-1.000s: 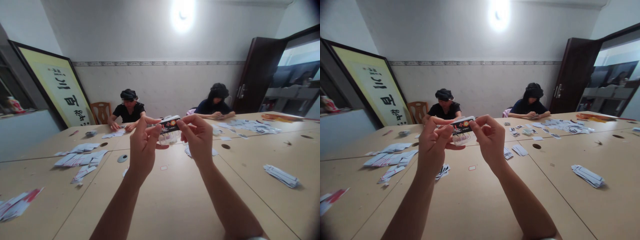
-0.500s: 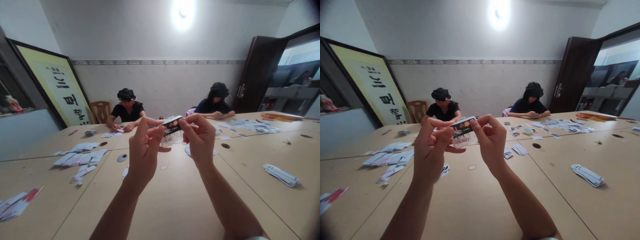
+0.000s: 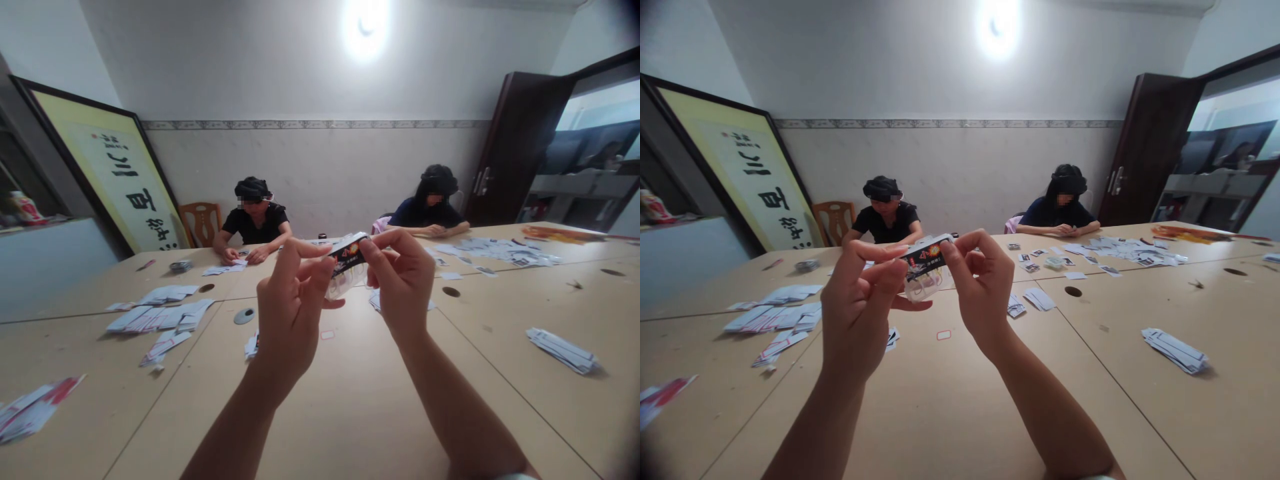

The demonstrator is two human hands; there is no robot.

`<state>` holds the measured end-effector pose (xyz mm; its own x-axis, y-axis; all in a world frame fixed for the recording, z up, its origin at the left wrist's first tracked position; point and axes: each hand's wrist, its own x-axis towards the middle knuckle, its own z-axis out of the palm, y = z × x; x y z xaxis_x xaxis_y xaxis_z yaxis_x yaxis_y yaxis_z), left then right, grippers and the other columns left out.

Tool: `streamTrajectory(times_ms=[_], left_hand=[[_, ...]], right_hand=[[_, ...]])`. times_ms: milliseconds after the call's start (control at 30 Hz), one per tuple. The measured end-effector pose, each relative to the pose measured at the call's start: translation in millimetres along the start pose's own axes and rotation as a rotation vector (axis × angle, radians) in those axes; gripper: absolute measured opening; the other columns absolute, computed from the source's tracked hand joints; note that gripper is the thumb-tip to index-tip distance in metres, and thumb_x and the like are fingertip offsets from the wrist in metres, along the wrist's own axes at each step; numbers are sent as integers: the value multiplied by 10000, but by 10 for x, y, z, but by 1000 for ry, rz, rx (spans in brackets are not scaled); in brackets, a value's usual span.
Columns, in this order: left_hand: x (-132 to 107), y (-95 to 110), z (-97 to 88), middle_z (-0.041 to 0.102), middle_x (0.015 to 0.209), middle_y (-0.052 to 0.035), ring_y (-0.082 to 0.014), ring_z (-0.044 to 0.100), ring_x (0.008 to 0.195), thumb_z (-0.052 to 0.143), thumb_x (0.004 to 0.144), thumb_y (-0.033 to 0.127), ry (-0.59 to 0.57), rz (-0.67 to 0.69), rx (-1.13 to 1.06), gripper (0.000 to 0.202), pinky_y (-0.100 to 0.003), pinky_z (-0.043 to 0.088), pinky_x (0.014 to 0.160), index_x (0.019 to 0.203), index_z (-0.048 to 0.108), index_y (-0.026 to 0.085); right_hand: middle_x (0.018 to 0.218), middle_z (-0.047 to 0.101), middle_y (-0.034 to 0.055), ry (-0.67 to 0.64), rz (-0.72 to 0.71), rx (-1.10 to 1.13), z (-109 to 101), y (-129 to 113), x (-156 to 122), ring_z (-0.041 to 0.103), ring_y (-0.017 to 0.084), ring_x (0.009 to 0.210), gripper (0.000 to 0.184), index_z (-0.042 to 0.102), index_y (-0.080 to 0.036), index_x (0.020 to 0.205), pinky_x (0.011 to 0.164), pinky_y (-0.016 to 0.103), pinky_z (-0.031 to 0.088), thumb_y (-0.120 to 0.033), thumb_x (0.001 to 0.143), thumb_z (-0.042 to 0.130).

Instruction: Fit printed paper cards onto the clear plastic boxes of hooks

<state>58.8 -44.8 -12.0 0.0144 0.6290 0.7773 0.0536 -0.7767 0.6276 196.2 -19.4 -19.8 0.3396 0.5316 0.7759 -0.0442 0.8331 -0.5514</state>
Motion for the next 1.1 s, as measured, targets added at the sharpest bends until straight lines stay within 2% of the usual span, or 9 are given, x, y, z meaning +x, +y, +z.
streamTrajectory(times_ms=[333, 533, 800, 933, 1100], left_hand=[[-11, 1, 12, 738, 917, -1, -175, 759, 833, 653, 941, 336, 8, 42, 6, 125, -202, 643, 495, 979, 593, 234], [-9, -8, 0, 734, 880, 5, -180, 750, 832, 651, 943, 335, 5, 40, 11, 127, -218, 647, 475, 977, 581, 235], [-11, 128, 62, 732, 969, -26, -176, 735, 762, 679, 914, 402, 68, -83, 19, 212, -237, 647, 468, 915, 574, 218], [-8, 138, 66, 726, 993, -37, -204, 745, 836, 683, 905, 424, 73, -88, 25, 233, -241, 645, 468, 915, 572, 219], [17, 85, 8, 714, 937, -19, -187, 739, 783, 679, 908, 411, 29, -78, 2, 206, -245, 645, 465, 942, 596, 226]], right_hand=[[569, 495, -74, 10, -20, 0, 22, -4, -12, 408, 47, 431, 225, 583, -201, 709, 410, 229, 262, -257, 875, 725], [566, 504, -72, 25, 17, 15, 34, 4, -10, 415, 46, 425, 239, 577, -199, 690, 398, 218, 263, -260, 856, 737], [565, 493, -73, 15, 55, 54, 43, -3, -4, 428, 47, 434, 270, 552, -204, 669, 395, 206, 282, -276, 847, 743], [576, 491, -72, 28, 65, 51, 51, -4, -1, 423, 47, 439, 272, 540, -207, 674, 400, 209, 296, -275, 836, 748], [580, 465, -91, -1, 90, 149, 35, 21, 29, 372, 27, 414, 314, 503, -213, 701, 379, 190, 253, -287, 814, 786]])
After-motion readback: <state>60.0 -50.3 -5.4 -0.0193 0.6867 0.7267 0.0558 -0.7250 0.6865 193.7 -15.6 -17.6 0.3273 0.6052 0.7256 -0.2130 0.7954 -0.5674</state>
